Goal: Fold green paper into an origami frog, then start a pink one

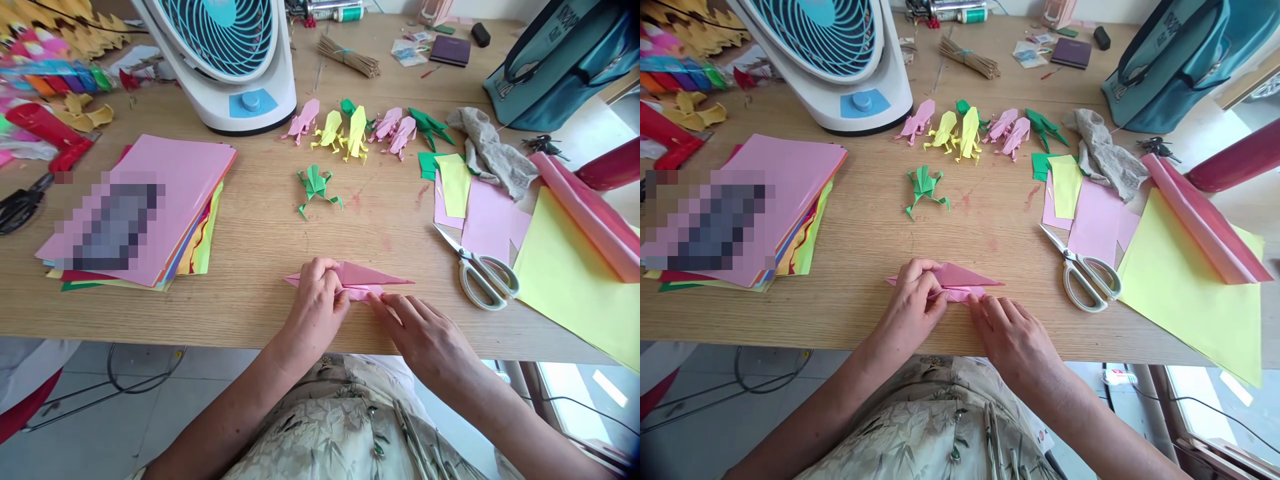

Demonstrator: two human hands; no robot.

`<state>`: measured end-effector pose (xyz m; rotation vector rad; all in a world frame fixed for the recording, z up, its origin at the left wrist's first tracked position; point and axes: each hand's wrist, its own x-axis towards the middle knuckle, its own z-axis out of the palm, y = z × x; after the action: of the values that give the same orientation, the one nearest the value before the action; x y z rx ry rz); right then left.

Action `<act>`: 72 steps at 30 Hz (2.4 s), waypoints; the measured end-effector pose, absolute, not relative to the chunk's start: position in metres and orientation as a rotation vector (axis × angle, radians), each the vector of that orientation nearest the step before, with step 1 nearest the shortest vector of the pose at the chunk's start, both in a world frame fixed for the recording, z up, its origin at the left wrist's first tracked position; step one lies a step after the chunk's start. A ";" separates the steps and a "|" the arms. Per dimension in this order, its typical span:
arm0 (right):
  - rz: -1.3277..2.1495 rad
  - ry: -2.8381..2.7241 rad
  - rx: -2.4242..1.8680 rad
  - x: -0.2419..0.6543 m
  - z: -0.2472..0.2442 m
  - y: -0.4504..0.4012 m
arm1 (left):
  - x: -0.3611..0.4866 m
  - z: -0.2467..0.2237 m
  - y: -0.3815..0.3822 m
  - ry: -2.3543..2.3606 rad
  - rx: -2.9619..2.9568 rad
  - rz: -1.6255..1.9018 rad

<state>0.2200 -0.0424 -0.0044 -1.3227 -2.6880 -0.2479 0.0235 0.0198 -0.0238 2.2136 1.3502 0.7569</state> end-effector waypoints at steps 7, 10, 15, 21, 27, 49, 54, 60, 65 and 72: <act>-0.201 -2.679 -1.409 0.218 -0.006 -0.042 | 0.025 -0.019 0.019 1.495 2.405 0.560; -0.211 -2.676 -1.446 0.215 -0.006 -0.041 | 0.022 -0.018 0.021 1.492 2.411 0.515; -0.224 -2.638 -1.468 0.216 -0.006 -0.042 | 0.017 -0.019 0.024 1.483 2.296 0.523; -0.203 -2.664 -1.513 0.217 -0.007 -0.046 | 0.019 -0.022 0.023 1.506 2.335 0.521; -0.209 -2.661 -1.523 0.217 -0.009 -0.047 | 0.024 -0.023 0.020 1.583 2.342 0.490; -0.129 -2.653 -1.412 0.214 -0.012 -0.048 | 0.025 -0.026 0.016 1.628 2.404 0.486; -0.120 -2.646 -1.475 0.215 -0.016 -0.054 | 0.025 -0.025 0.015 1.624 2.409 0.488; -0.099 -2.643 -1.554 0.214 -0.017 -0.055 | 0.024 -0.025 0.014 1.623 2.427 0.498; -0.067 -2.680 -1.570 0.216 -0.017 -0.052 | 0.024 -0.025 0.015 1.629 2.404 0.481; -0.075 -2.689 -1.617 0.210 -0.016 -0.049 | 0.022 -0.027 0.012 1.610 2.370 0.598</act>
<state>0.2104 -0.0487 -0.0160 -1.6170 -2.6890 -0.0751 0.0222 0.0119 -0.0271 2.3699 1.6096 0.5979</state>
